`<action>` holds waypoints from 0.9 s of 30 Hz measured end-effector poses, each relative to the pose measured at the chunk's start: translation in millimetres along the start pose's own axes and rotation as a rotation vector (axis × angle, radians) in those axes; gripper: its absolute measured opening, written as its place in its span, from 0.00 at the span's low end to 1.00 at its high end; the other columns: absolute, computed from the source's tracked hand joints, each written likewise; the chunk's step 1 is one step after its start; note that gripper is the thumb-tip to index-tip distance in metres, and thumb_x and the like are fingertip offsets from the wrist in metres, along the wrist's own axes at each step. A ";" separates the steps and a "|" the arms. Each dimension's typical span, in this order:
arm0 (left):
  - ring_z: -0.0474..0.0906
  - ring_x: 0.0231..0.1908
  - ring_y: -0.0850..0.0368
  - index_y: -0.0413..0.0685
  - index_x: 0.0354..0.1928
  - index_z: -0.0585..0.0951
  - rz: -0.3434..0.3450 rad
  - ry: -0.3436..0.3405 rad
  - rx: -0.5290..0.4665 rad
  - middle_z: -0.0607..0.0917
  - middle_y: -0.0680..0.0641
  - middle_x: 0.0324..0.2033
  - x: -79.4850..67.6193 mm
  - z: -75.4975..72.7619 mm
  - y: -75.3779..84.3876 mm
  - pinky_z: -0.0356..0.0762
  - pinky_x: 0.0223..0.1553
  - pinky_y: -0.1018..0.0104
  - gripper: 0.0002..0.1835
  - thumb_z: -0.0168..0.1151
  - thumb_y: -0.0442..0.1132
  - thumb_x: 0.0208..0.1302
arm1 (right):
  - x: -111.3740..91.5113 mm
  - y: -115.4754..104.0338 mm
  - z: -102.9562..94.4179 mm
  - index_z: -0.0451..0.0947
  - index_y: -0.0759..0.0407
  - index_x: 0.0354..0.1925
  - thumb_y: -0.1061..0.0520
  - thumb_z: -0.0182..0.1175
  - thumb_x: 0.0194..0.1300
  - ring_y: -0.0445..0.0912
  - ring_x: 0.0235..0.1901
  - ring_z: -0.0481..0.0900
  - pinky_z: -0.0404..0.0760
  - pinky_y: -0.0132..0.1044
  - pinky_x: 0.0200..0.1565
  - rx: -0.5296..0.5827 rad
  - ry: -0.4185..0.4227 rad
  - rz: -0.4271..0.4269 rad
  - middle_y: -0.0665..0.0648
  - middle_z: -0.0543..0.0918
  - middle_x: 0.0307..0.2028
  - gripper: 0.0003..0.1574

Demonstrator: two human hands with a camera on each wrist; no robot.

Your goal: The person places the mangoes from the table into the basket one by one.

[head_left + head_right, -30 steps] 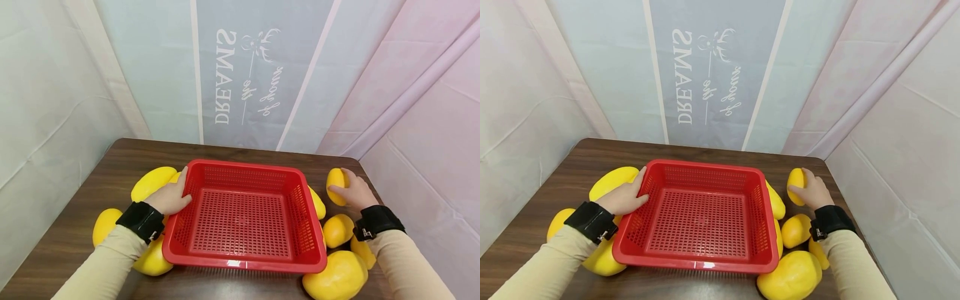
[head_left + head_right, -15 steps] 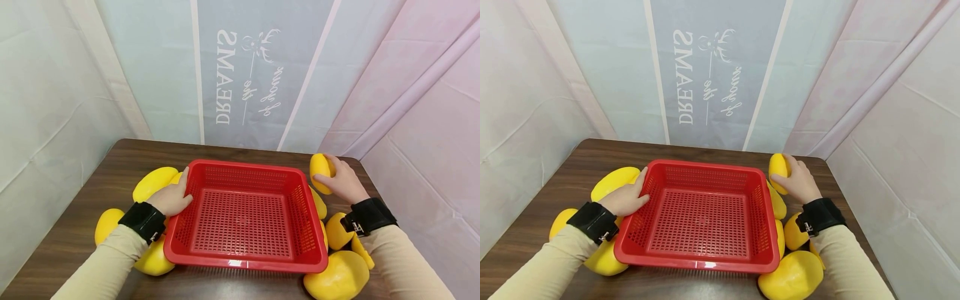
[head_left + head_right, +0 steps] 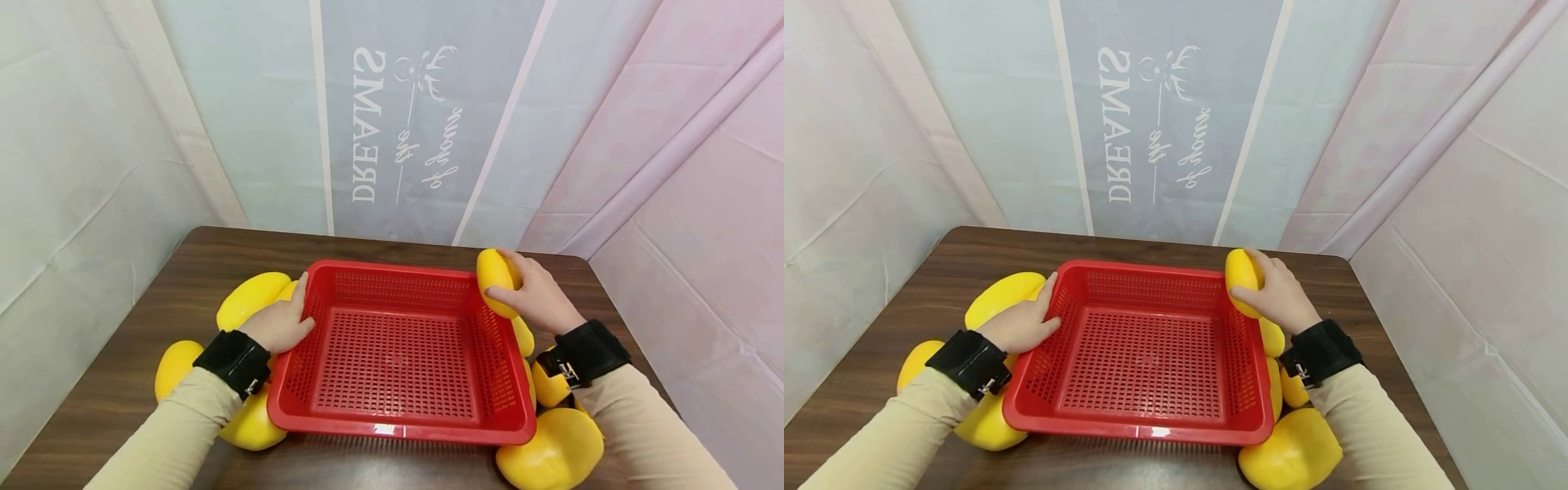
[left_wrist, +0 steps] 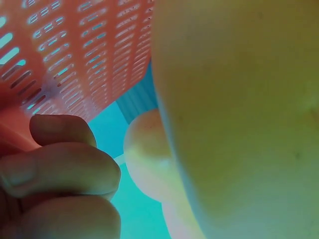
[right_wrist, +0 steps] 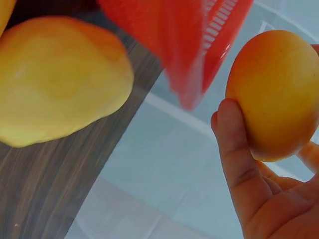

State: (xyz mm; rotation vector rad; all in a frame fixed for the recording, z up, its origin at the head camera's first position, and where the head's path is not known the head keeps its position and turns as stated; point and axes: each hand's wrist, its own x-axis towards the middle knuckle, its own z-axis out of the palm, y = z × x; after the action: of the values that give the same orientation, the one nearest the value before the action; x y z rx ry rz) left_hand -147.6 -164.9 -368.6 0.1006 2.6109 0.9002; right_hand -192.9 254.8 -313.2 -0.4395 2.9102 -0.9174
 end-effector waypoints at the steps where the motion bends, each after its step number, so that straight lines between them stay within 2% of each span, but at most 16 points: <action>1: 0.84 0.20 0.57 0.46 0.81 0.30 -0.005 0.000 0.000 0.82 0.45 0.29 -0.2 -0.1 -0.4 0.87 0.27 0.61 0.52 0.55 0.43 0.70 | 0.8 -2.3 1.6 0.54 0.64 0.78 0.36 0.60 0.63 0.62 0.54 0.69 0.76 0.57 0.49 0.007 -0.006 -0.010 0.73 0.68 0.64 0.57; 6: 0.83 0.19 0.57 0.46 0.80 0.30 -0.018 0.004 0.030 0.82 0.46 0.26 -1.3 -0.2 -2.2 0.86 0.26 0.61 0.51 0.54 0.43 0.70 | 4.3 -15.6 13.7 0.56 0.65 0.78 0.38 0.62 0.63 0.61 0.53 0.71 0.77 0.57 0.50 0.052 -0.040 -0.070 0.72 0.69 0.64 0.56; 12: 0.82 0.18 0.58 0.43 0.80 0.30 0.000 0.018 0.099 0.81 0.47 0.25 0.2 1.5 -0.8 0.86 0.26 0.62 0.51 0.54 0.44 0.70 | 6.1 -33.4 31.2 0.59 0.61 0.77 0.43 0.66 0.61 0.58 0.47 0.75 0.79 0.52 0.47 0.124 -0.067 -0.089 0.69 0.73 0.60 0.53; 19: 0.81 0.17 0.58 0.43 0.80 0.31 -0.007 0.024 0.109 0.81 0.47 0.24 2.6 3.5 -0.5 0.85 0.25 0.62 0.52 0.55 0.44 0.69 | 8.7 -52.3 57.4 0.61 0.60 0.77 0.46 0.67 0.59 0.55 0.47 0.75 0.79 0.50 0.47 0.197 -0.108 -0.121 0.65 0.75 0.58 0.52; 27: 0.81 0.17 0.58 0.42 0.80 0.31 0.000 0.034 0.112 0.81 0.47 0.24 3.5 4.9 -3.3 0.85 0.25 0.61 0.51 0.54 0.43 0.69 | 13.9 -51.7 88.3 0.62 0.58 0.76 0.44 0.68 0.57 0.56 0.52 0.72 0.80 0.51 0.50 0.198 -0.135 -0.088 0.64 0.74 0.60 0.53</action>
State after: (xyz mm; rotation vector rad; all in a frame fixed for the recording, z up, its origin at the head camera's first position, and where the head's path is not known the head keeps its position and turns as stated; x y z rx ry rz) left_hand -148.8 -164.0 -375.3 0.1157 2.6921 0.7623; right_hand -180.9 161.6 -355.8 -0.5930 2.6652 -1.1277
